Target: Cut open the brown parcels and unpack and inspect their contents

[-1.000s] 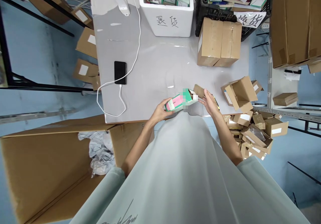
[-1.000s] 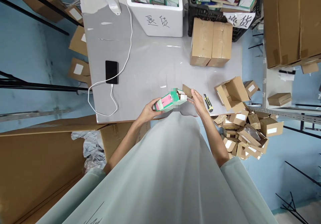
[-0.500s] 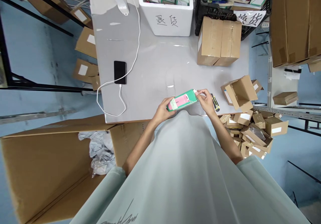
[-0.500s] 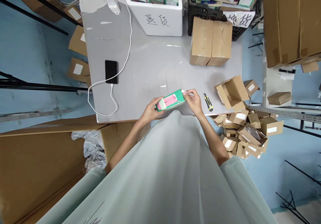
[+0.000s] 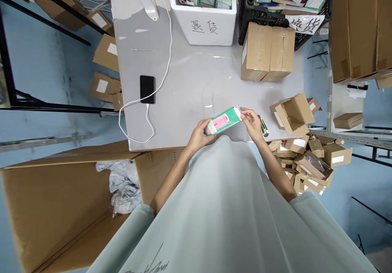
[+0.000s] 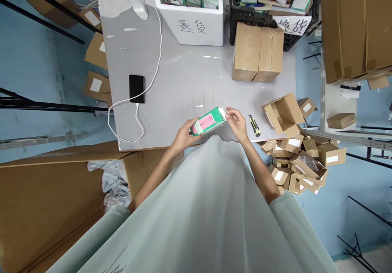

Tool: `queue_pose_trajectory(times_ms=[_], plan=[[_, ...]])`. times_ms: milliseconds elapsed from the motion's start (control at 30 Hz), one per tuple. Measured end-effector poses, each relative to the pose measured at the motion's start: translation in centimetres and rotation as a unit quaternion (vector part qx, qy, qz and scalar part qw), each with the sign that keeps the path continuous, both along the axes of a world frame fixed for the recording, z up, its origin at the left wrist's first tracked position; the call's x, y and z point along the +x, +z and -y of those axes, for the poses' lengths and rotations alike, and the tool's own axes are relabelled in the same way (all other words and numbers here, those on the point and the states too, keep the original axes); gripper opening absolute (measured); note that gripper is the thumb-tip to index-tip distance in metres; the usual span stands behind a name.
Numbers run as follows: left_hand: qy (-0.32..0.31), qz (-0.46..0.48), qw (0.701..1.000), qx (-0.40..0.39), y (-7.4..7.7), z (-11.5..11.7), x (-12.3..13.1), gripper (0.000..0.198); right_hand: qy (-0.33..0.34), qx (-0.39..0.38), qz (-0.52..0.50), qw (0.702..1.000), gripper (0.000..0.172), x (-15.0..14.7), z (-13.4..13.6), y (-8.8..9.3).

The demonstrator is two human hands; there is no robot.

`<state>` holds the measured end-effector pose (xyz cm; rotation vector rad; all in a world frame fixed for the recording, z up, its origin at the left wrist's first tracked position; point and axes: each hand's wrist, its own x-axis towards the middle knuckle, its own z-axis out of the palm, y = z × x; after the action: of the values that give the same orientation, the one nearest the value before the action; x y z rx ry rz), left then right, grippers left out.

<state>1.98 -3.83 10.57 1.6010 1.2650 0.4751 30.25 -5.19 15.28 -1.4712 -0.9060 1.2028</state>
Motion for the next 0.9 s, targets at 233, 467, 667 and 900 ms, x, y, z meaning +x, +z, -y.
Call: queue_pose_trajectory(times_ms=[233,467,667,900], plan=[[-0.024,-0.019,1.0,0.004,0.9,-0.3,0.4,0.084,-0.047,-0.004,0.021,0.999,0.054,-0.9,0.0,-0.5],[-0.015,-0.045,0.998,0.042,1.5,-0.2,0.6,0.08,0.041,0.002,0.082,0.996,0.047,0.1,-0.2,0.1],[0.007,0.008,1.0,-0.015,1.6,-0.9,0.8,0.088,0.085,0.025,0.102,0.991,0.055,0.7,-0.1,0.9],[0.053,0.198,0.949,-0.24,2.2,-1.1,0.7,0.107,0.09,0.024,0.036,0.995,0.08,2.0,-2.0,0.5]])
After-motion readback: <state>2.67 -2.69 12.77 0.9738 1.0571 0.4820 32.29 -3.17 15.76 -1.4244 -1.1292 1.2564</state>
